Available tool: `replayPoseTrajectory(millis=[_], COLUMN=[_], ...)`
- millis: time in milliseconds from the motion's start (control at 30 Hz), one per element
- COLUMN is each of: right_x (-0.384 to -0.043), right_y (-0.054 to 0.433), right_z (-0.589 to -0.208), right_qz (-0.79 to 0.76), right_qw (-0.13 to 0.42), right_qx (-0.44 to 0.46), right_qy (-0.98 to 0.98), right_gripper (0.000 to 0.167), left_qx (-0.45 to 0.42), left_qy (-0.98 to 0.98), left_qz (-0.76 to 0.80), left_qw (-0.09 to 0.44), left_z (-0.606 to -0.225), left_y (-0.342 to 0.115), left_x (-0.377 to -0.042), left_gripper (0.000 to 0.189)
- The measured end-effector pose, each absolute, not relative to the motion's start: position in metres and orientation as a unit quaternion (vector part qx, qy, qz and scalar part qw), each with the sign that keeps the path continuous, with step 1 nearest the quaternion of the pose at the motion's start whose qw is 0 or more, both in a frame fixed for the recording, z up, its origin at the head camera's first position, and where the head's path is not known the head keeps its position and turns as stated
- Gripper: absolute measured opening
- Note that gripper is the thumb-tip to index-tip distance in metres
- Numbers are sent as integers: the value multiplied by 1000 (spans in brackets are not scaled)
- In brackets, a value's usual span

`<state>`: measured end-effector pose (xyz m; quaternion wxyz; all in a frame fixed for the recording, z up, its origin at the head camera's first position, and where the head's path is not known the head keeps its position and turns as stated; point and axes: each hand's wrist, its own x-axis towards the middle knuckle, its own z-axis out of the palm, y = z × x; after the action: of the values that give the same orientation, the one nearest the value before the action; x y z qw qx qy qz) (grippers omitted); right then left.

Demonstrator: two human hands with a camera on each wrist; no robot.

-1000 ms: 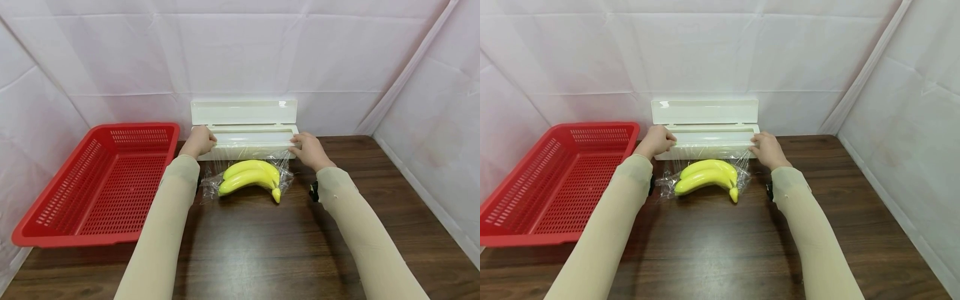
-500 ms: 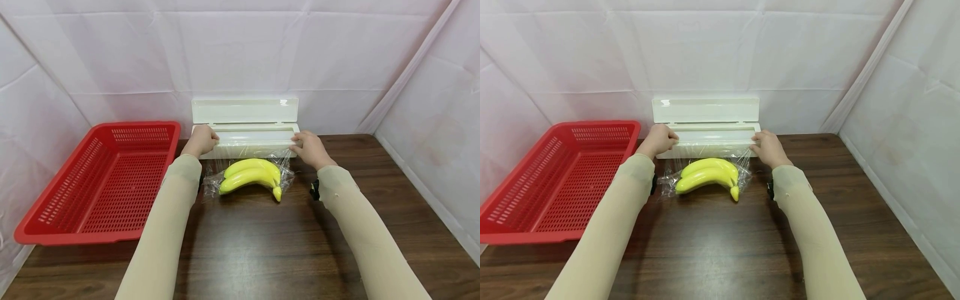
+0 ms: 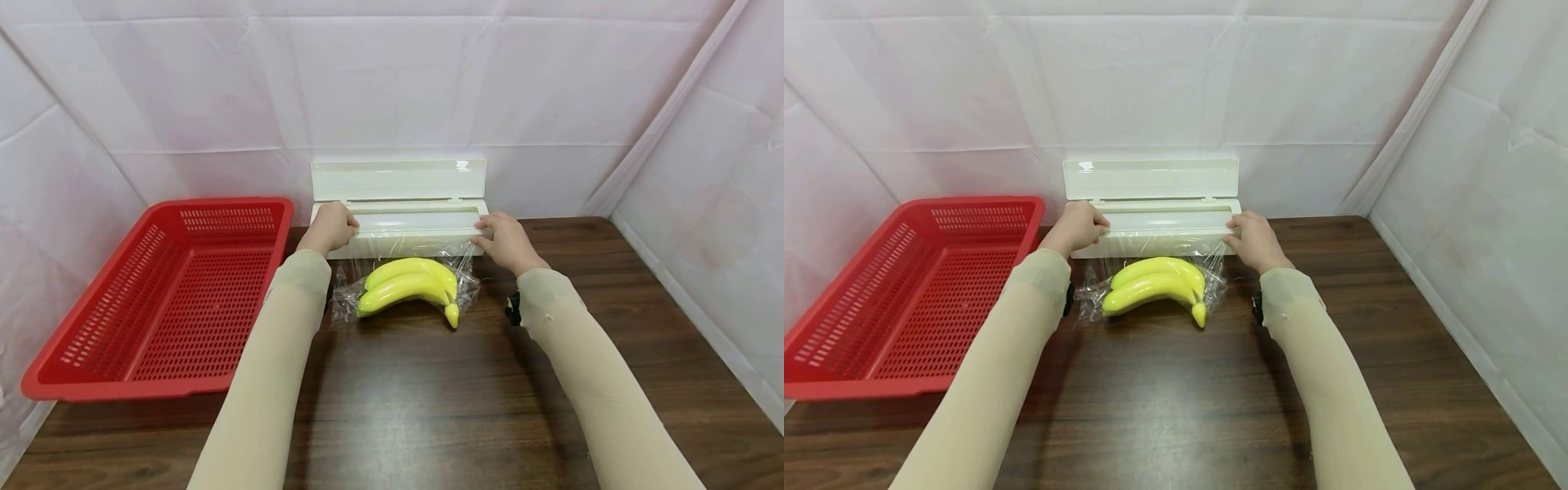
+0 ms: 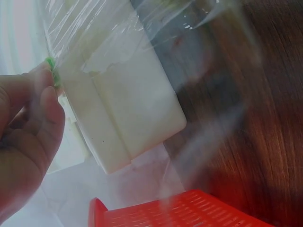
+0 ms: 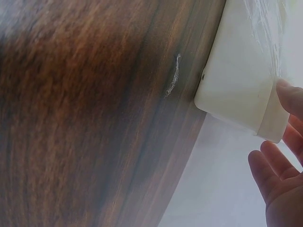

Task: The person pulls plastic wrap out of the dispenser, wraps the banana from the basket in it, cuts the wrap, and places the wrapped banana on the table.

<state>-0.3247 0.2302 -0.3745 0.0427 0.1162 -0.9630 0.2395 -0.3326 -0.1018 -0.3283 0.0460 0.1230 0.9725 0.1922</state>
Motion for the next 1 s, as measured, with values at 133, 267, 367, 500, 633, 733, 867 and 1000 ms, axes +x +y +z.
replayPoseTrajectory(millis=[133,267,367,500,633,733,867,1000], right_x=[-324,-323,-322,-321,-320,-319,-319,-320], right_y=[232,233,234,236,236,233,228,226], right_z=[-375,-375,-375,-375,-375,-375,-374,-374], right_qz=[241,243,243,243,246,251,253,247], right_qw=[43,43,44,42,45,44,37,40], right_qx=[113,110,109,107,106,105,109,109], right_qy=[-963,-963,-963,-963,-963,-961,-961,-962], right_gripper=[36,36,36,36,36,35,36,36], left_qx=[119,122,121,119,127,134,127,121], left_qy=[971,971,971,969,967,964,966,967], left_qz=[200,199,201,208,215,222,217,214], left_qw=[48,49,52,54,48,52,63,66], left_z=[-328,-328,-328,-329,-330,-330,-328,-326], left_y=[-99,-97,-96,-92,-88,-84,-80,-79], left_x=[-333,-333,-333,-334,-333,-332,-330,-329], left_gripper=[27,28,28,28,28,28,27,28])
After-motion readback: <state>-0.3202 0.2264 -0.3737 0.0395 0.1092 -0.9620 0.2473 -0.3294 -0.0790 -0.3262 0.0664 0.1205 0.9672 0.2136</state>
